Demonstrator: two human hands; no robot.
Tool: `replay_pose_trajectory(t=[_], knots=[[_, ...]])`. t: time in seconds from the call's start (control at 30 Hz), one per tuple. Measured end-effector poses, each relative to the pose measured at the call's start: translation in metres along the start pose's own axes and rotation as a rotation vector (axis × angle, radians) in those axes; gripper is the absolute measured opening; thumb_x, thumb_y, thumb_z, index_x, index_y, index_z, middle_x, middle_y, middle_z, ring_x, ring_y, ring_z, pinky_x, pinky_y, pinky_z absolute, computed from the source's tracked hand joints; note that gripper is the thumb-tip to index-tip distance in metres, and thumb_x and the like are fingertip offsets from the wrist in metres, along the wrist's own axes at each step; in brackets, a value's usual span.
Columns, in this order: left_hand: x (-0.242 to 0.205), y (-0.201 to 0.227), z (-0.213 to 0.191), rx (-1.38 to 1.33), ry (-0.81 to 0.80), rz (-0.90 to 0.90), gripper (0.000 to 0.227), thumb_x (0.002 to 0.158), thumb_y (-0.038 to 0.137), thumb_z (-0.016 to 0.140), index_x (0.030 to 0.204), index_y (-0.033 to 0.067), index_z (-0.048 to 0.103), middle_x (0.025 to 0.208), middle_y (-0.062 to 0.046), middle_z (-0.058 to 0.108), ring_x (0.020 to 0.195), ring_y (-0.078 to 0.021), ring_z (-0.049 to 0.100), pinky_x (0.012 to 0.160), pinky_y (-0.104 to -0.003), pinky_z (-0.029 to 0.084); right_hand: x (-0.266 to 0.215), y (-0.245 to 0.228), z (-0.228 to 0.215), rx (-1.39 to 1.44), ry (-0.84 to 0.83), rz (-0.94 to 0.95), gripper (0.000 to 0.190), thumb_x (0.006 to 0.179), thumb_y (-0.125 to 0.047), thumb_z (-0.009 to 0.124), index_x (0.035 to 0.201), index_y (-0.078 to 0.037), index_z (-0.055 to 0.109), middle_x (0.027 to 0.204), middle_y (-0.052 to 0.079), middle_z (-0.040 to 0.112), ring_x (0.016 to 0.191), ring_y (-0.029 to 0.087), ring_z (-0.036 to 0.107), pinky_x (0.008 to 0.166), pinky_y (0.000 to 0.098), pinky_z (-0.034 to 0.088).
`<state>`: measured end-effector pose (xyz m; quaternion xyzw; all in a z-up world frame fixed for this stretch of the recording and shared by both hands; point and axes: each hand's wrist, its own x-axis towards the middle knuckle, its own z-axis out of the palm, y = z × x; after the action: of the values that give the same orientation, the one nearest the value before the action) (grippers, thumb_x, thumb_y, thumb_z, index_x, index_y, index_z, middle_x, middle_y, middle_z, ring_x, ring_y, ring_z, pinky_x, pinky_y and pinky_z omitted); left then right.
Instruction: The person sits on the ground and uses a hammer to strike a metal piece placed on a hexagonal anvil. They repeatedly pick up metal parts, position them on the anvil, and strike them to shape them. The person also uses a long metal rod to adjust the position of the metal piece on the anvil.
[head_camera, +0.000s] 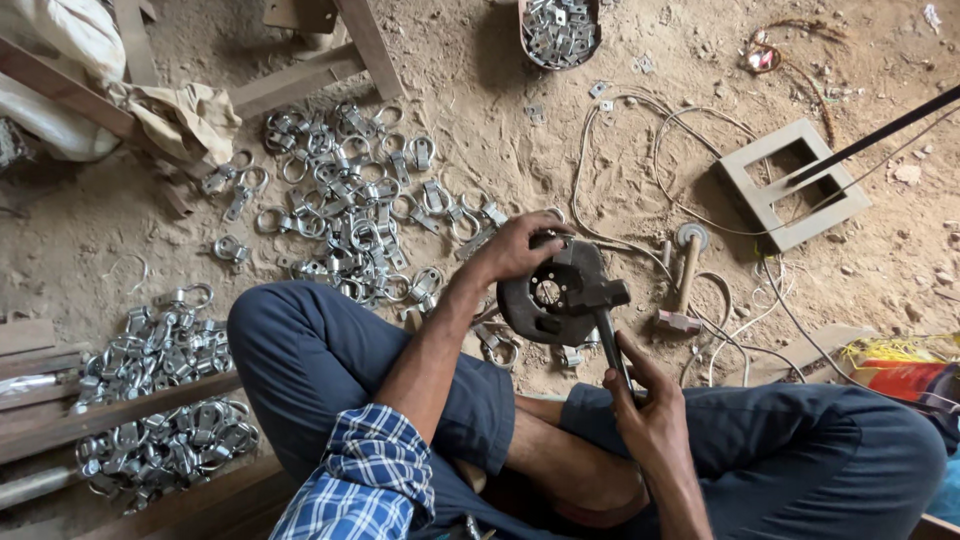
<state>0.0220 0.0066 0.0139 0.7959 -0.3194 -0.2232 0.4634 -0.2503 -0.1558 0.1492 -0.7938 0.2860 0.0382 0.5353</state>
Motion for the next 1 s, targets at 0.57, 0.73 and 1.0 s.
replay_pose_trajectory(t=[0.57,0.73,1.0], knots=[[-0.006,-0.006,0.014,-0.065,-0.045,-0.214,0.088,0.059,0.018,0.090,0.139,0.0290,0.056,0.150,-0.011,0.046,0.139,-0.0349,0.043,0.113,-0.056,0.044,0.012,-0.079,-0.002,-0.358,0.423,-0.746,0.040,0.109,-0.011,0.058,0.149,-0.011,0.060,0.102,0.015,0.066,0.072,0.018,0.063,0.060,0.0378,0.051],[-0.005,-0.011,0.016,-0.202,-0.022,-0.170,0.097,0.056,0.015,0.089,0.144,0.0260,0.049,0.143,-0.010,0.051,0.135,-0.0327,0.051,0.116,-0.052,0.043,0.031,-0.063,0.023,-0.543,0.216,-0.545,0.053,0.097,-0.006,0.062,0.148,-0.018,0.060,0.089,0.013,0.066,0.061,0.024,0.060,0.053,0.0418,0.050],[-0.005,-0.001,0.014,-0.095,-0.004,-0.093,0.097,0.053,0.034,0.098,0.139,0.0179,0.057,0.139,-0.012,0.054,0.129,-0.0331,0.053,0.110,-0.056,0.044,0.030,-0.050,0.022,-0.503,0.247,-0.631,0.055,0.093,-0.011,0.067,0.147,-0.020,0.062,0.087,0.015,0.065,0.068,0.027,0.058,0.063,0.0447,0.049]])
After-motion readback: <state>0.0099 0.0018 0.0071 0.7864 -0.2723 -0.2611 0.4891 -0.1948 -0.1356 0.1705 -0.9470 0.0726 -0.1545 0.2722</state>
